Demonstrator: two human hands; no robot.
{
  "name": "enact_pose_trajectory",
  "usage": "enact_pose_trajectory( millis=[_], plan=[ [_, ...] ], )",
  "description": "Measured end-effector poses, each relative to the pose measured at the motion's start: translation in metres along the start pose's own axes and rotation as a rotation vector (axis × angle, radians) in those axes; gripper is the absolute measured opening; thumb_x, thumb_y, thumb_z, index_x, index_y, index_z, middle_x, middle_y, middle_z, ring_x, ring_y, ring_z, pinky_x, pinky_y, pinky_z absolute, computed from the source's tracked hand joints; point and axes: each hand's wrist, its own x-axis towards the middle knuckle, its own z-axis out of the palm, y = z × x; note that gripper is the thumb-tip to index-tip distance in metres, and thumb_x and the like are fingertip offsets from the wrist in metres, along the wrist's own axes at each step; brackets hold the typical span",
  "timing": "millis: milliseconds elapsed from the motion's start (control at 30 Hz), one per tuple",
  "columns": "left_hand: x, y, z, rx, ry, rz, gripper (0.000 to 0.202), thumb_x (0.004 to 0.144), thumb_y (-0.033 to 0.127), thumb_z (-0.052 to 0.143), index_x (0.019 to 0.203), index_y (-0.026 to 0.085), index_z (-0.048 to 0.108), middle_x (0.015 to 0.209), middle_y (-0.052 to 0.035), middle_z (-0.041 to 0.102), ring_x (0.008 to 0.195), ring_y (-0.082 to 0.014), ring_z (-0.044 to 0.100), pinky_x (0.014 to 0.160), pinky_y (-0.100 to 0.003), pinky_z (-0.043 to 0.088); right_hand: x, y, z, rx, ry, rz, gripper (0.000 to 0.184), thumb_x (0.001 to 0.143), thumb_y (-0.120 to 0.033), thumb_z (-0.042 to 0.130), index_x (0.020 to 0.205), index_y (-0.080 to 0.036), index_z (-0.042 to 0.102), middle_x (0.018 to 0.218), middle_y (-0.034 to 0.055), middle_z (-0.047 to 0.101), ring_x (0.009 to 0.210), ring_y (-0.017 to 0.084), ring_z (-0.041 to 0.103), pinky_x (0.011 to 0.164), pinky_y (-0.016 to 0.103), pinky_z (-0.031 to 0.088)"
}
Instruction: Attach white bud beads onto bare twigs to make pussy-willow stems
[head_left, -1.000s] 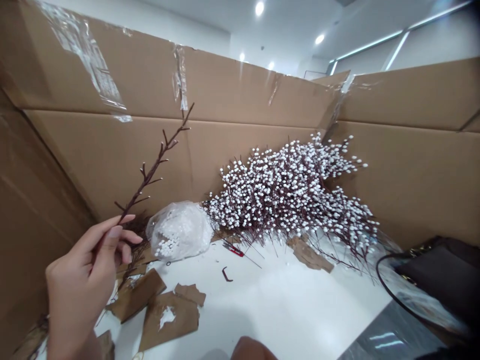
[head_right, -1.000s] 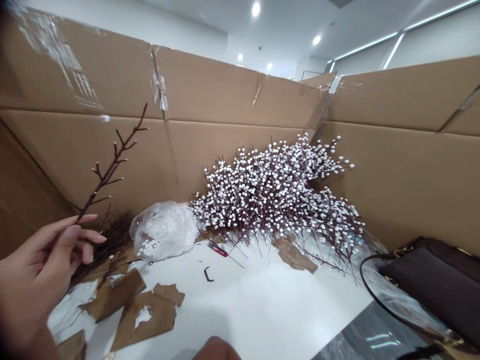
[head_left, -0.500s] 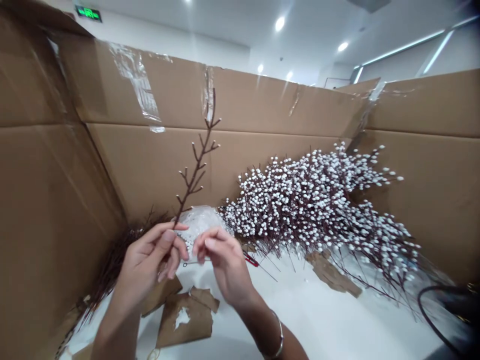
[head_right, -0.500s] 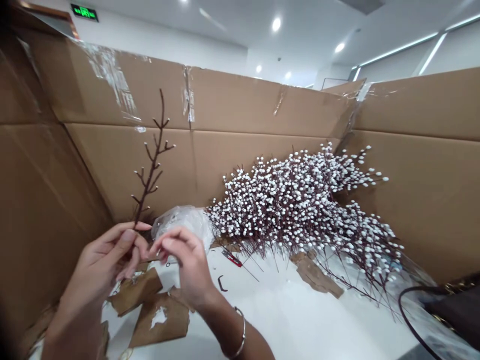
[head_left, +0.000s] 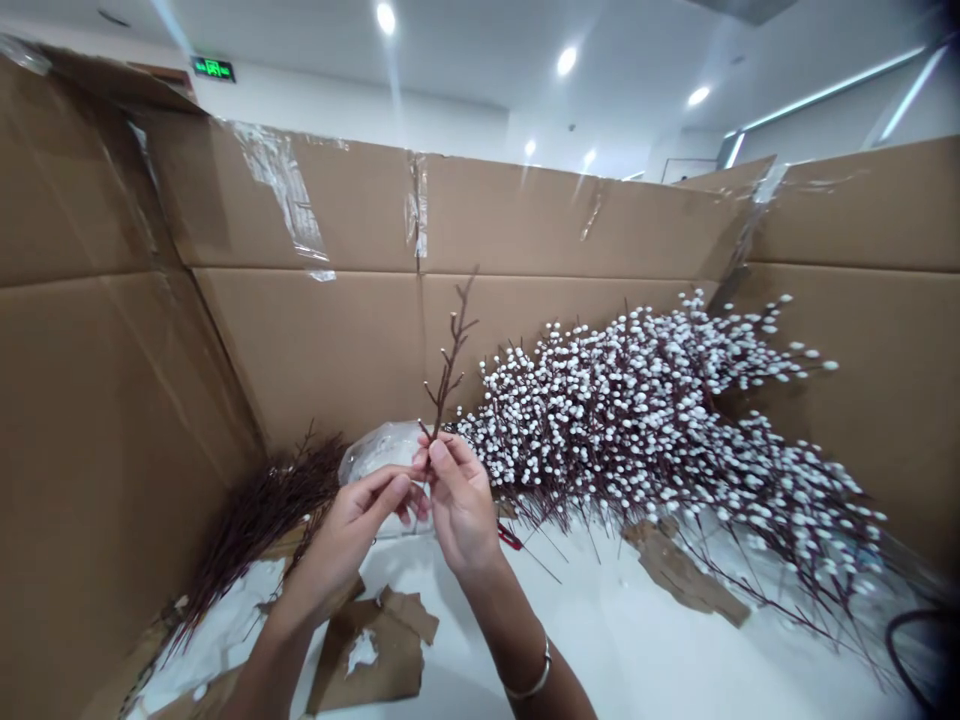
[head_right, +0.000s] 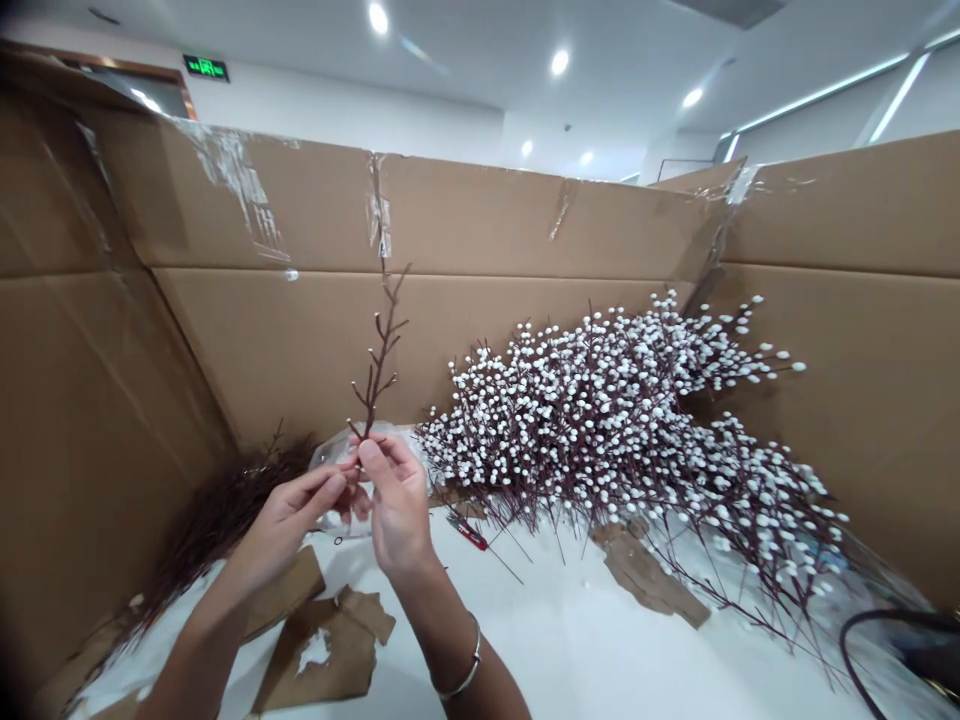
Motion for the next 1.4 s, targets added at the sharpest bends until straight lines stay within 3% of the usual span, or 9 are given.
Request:
enact_pose_trajectory(
  millis=[67, 167, 200, 333, 500, 767, 1000, 1167, 1400],
  plan=[
    [0.017, -0.023, -0.011, 0.238, 0.108, 0.046, 0.035, 0.092, 0.045, 0.049, 0.101, 0.017, 0.067, 0.089, -0.0075, 0.070, 0.086, -0.0205, 0.064, 0.077, -0.030, 0.050, 0.005, -0.004, -0.008, -0.029, 0.061, -0.112, 0.022, 0.072, -0.031, 0.079, 0.087, -0.020, 0.068, 0.075, -0.0009, 0.066, 0.066, 0.010, 0.060, 0.059, 0.020, 0.052],
    [0.045, -0.077, -0.028, 0.588, 0.162, -0.033, 0.035, 0.093, 0.042, 0.044, 0.103, 0.017, 0.067, 0.099, -0.0086, 0.071, 0.090, -0.0223, 0.064, 0.080, -0.031, 0.048, 0.009, -0.011, -0.020, -0.051, 0.109, -0.178, 0.019, 0.073, -0.026, 0.078, 0.088, -0.019, 0.069, 0.082, -0.0004, 0.068, 0.072, 0.009, 0.062, 0.074, 0.022, 0.052],
    [0.054, -0.096, -0.032, 0.721, 0.174, -0.071, 0.033, 0.093, 0.038, 0.043, 0.099, 0.017, 0.067, 0.099, -0.0083, 0.071, 0.089, -0.0219, 0.064, 0.080, -0.031, 0.047, 0.010, -0.013, -0.024, -0.057, 0.113, -0.177, 0.018, 0.073, -0.025, 0.077, 0.088, -0.019, 0.068, 0.082, -0.0005, 0.067, 0.071, 0.009, 0.061, 0.074, 0.021, 0.052],
    [0.076, -0.160, -0.035, 0.837, 0.138, -0.169, 0.019, 0.087, 0.022, 0.050, 0.090, 0.014, 0.067, 0.085, -0.0100, 0.070, 0.079, -0.0217, 0.064, 0.074, -0.030, 0.044, 0.011, -0.021, -0.037, -0.079, 0.137, -0.152, 0.017, 0.075, -0.026, 0.075, 0.086, -0.018, 0.065, 0.072, -0.0021, 0.064, 0.060, 0.006, 0.054, 0.055, 0.017, 0.045],
    [0.086, -0.192, -0.028, 0.902, 0.080, -0.234, 0.016, 0.081, 0.011, 0.055, 0.093, 0.015, 0.065, 0.082, -0.0072, 0.069, 0.078, -0.0195, 0.063, 0.072, -0.027, 0.043, 0.009, -0.026, -0.045, -0.113, 0.140, -0.089, 0.020, 0.077, -0.031, 0.073, 0.085, -0.020, 0.058, 0.064, -0.0055, 0.058, 0.043, 0.002, 0.036, 0.037, 0.014, 0.019],
    [0.075, -0.203, -0.037, 0.973, 0.135, -0.336, 0.022, 0.080, 0.008, 0.055, 0.101, 0.015, 0.059, 0.083, -0.0062, 0.066, 0.081, -0.0212, 0.063, 0.072, -0.028, 0.040, 0.005, -0.027, -0.041, -0.183, 0.044, -0.101, 0.015, 0.083, -0.031, 0.066, 0.084, -0.019, 0.056, 0.068, -0.0048, 0.057, 0.045, 0.002, 0.030, 0.041, 0.017, 0.018],
    [0.075, -0.204, -0.035, 0.894, 0.208, -0.340, 0.004, 0.081, 0.016, 0.058, 0.085, 0.016, 0.061, 0.080, -0.0071, 0.067, 0.079, -0.0205, 0.062, 0.071, -0.027, 0.040, 0.000, -0.028, -0.042, -0.240, 0.033, -0.131, 0.015, 0.085, -0.032, 0.065, 0.088, -0.021, 0.057, 0.068, -0.0052, 0.056, 0.045, 0.003, 0.024, 0.041, 0.019, 0.013],
    [0.071, -0.180, -0.038, 0.733, 0.307, -0.220, 0.008, 0.079, 0.022, 0.061, 0.075, 0.016, 0.064, 0.078, -0.0077, 0.069, 0.077, -0.0214, 0.063, 0.073, -0.030, 0.043, 0.000, -0.031, -0.044, -0.310, 0.046, -0.182, 0.014, 0.086, -0.033, 0.064, 0.088, -0.021, 0.057, 0.070, -0.0047, 0.058, 0.046, 0.005, 0.027, 0.042, 0.019, 0.018],
    [0.058, -0.117, -0.034, 0.383, 0.412, -0.046, 0.043, 0.078, 0.051, 0.061, 0.099, 0.014, 0.070, 0.090, -0.0102, 0.074, 0.078, -0.0221, 0.067, 0.069, -0.030, 0.049, 0.001, -0.025, -0.042, -0.435, -0.006, -0.154, 0.013, 0.085, -0.033, 0.062, 0.084, -0.020, 0.058, 0.080, 0.0000, 0.067, 0.059, 0.008, 0.049, 0.056, 0.020, 0.040]
  ],
)
